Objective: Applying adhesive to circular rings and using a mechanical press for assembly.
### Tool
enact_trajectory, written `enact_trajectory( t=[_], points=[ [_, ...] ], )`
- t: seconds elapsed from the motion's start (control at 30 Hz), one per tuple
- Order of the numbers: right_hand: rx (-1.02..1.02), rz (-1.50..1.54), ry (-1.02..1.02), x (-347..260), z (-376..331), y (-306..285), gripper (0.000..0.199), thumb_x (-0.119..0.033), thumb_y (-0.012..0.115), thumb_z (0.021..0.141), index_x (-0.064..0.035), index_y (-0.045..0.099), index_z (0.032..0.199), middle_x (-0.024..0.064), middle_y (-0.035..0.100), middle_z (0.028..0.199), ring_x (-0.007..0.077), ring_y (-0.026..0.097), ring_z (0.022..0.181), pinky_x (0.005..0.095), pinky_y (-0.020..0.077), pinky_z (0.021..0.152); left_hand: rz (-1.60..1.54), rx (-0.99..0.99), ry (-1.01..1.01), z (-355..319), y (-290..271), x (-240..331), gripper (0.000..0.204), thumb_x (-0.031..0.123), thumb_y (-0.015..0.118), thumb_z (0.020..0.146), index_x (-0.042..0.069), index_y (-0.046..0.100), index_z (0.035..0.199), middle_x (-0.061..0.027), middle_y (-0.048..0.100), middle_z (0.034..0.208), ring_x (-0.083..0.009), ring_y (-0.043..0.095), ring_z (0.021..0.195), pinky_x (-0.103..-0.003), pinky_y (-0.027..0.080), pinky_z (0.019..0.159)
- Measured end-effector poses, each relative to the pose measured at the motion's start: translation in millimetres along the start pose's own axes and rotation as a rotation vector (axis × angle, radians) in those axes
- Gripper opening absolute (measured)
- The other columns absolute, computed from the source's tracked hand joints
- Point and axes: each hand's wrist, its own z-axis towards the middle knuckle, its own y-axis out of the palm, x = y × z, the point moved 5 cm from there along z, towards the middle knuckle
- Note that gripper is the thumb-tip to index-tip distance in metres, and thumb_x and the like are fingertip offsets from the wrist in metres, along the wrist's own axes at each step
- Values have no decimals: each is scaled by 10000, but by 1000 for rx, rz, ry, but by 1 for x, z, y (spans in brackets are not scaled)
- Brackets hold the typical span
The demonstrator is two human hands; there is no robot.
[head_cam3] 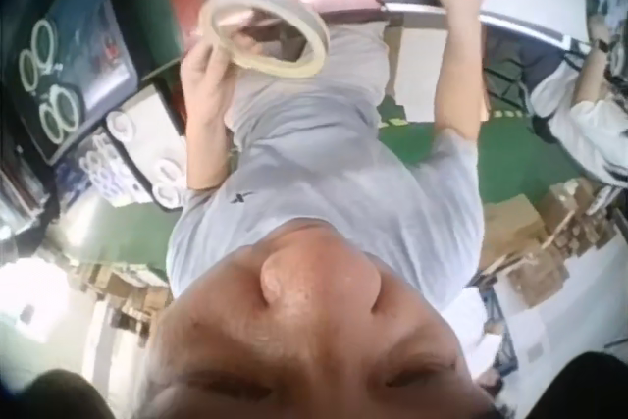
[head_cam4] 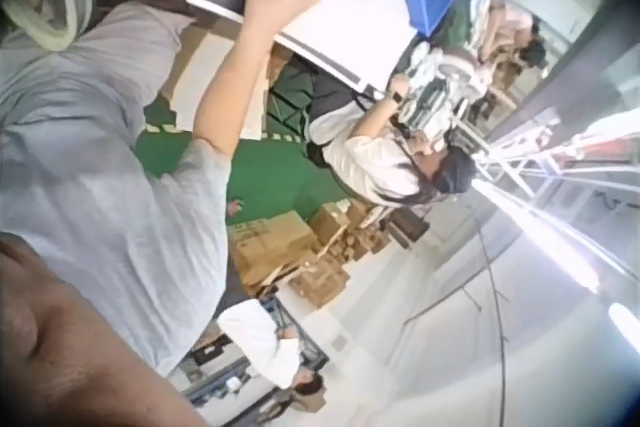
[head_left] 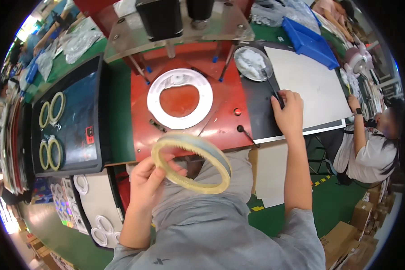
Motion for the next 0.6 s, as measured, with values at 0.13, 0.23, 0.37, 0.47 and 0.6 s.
enact_trajectory(
  t=[0.13,0.23,0.37,0.47,0.6],
  points=[
    [-22,37,96,-1,5,1,193,-146,746,918,1,675,1022,178,657,976,368,628,927,454,513,836,231,18,95,-8,-3,13,436,270,739,1000,-90,659,1232,-135,729,1053,-244,730,968,-396,609,889],
    [-4,99,135,2,10,-2,165,-128,720,951,18,662,999,188,658,969,364,647,885,432,525,792,578,21,222,-16,-11,25,297,-14,697,923,-99,693,1208,-200,757,1096,-283,757,1017,-346,592,898],
    [78,198,152,-11,33,-15,179,-176,703,977,0,696,1009,182,708,938,359,686,876,420,535,760,598,-39,263,-10,5,35,301,28,717,910,-88,706,1188,-224,768,1106,-287,757,1045,-343,590,907],
    [63,157,124,-12,55,-7,192,-234,689,986,-54,751,1011,149,740,917,352,705,850,427,544,728,655,-43,335,-6,12,37,289,39,719,908,-75,717,1174,-213,770,1112,-304,759,1042,-349,590,909],
    [83,31,46,-15,67,1,199,-253,697,963,-71,780,974,139,744,947,363,703,879,448,549,745,742,-73,414,-2,21,44,282,35,721,893,-58,727,1160,-201,773,1108,-321,756,1040,-353,590,901]
  ],
)
